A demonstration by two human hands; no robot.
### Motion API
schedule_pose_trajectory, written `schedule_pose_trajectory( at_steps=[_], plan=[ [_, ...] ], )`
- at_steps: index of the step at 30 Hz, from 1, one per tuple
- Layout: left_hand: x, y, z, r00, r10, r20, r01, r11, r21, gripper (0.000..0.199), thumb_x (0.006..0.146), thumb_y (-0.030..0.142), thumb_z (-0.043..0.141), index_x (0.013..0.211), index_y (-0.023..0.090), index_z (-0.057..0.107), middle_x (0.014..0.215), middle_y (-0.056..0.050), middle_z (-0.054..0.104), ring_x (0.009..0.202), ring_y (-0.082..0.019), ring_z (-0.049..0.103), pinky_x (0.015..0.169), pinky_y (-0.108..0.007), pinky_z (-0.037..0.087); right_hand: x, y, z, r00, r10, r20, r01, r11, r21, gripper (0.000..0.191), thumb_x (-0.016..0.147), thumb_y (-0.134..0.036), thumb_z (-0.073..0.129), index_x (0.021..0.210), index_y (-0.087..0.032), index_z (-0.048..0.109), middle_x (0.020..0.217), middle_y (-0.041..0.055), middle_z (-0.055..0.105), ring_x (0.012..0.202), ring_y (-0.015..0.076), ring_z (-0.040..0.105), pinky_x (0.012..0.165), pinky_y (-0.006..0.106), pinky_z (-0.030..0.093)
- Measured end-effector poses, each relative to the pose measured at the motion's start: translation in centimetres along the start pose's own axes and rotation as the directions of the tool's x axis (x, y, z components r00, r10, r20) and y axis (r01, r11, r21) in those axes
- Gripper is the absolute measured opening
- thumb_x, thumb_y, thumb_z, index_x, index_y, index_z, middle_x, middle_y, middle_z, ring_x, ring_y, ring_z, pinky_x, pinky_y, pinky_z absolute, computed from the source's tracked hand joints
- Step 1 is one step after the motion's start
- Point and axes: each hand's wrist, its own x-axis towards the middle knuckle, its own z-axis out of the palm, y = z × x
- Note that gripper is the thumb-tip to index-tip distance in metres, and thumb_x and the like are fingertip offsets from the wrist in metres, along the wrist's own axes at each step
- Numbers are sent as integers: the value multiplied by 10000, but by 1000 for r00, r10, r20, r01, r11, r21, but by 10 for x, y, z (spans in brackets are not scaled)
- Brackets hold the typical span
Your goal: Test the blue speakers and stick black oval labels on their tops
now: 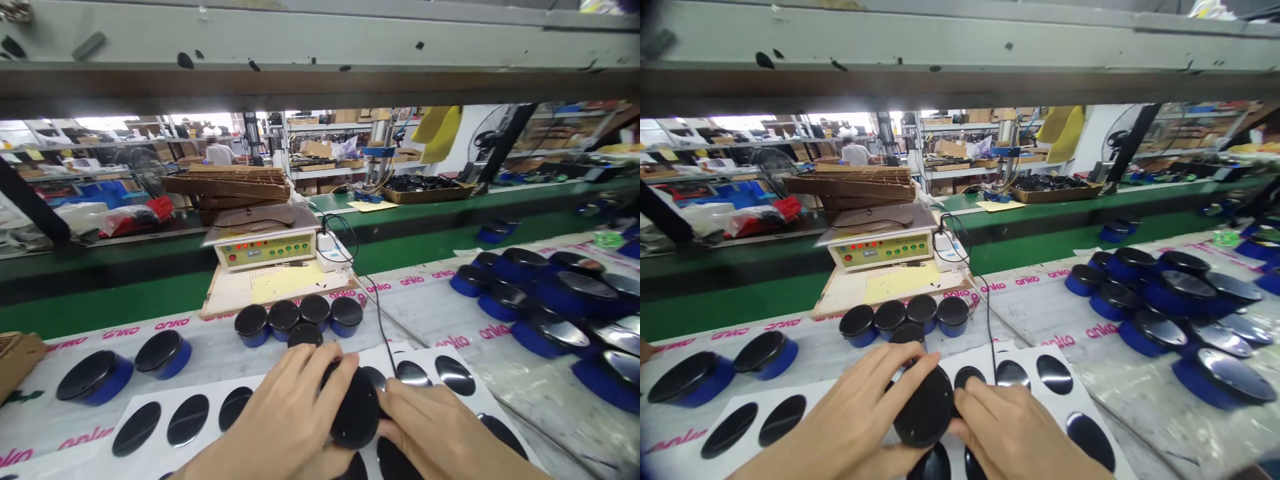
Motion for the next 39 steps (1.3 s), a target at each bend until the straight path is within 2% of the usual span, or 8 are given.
schedule_pose_trajectory(
  at_steps=[3,8,13,20,22,28,33,39],
  plan=[
    [5,-9,18,986,-152,-75,148,988,-50,562,763,254,604,1281,117,436,1186,-172,576,1033,-306,620,856,-408,555,-29,17,-16,966,206,-159,-216,975,-46,140,980,-208,398,1013,-207,535,714,3,630,551,141,598,514,245,443],
    [13,-18,61,976,-200,82,211,965,-157,570,822,303,600,1357,201,431,1275,-119,551,1164,-310,557,967,-461,491,-81,75,-42,425,726,-541,-904,374,-208,349,955,-499,352,799,-221,495,620,49,571,585,252,595,526,361,465],
    [13,-28,92,984,-170,56,172,984,-36,512,815,296,603,1299,147,528,1208,-145,577,1179,-354,498,1027,-591,385,-130,125,-41,194,614,-765,-980,83,-181,429,829,-571,495,824,-143,518,934,307,546,973,519,515,655,634,416],
    [11,-5,49,916,-382,126,389,761,-520,357,902,360,540,1257,342,574,1367,-84,453,1262,-319,430,1034,-564,378,-123,91,-59,297,632,-715,-949,281,-145,307,802,-464,626,676,-286,410,607,55,532,544,250,573,416,347,412],
    [21,12,30,868,-412,276,456,446,-770,326,909,451,520,1215,378,605,1384,-61,439,1213,-294,490,1003,-504,430,-88,64,-54,338,687,-644,-872,485,60,312,826,-428,628,694,-280,387,770,76,648,657,246,662,467,320,496],
    [44,25,1,783,-192,592,352,-648,-675,492,935,560,422,1254,226,591,1251,-112,609,1065,-229,628,891,-376,525,17,7,-30,872,449,-194,-254,754,606,360,847,-392,645,753,-242,332,1260,102,598,1122,278,607,857,369,553],
    [21,7,-8,732,-265,628,231,-770,-595,445,898,494,559,1114,126,683,1113,-126,701,953,-224,690,917,-346,516,42,1,-31,906,372,-201,-309,907,287,225,983,-317,354,770,-245,371,668,-23,511,555,125,528,473,217,438],
    [0,0,-16,677,-397,620,170,-736,-656,281,816,341,714,1037,167,705,1030,-73,720,916,-170,668,822,-272,529,50,-16,-29,978,164,-130,-142,977,162,82,967,-218,442,974,-259,513,752,-46,615,629,107,601,590,194,459]
  ],
)
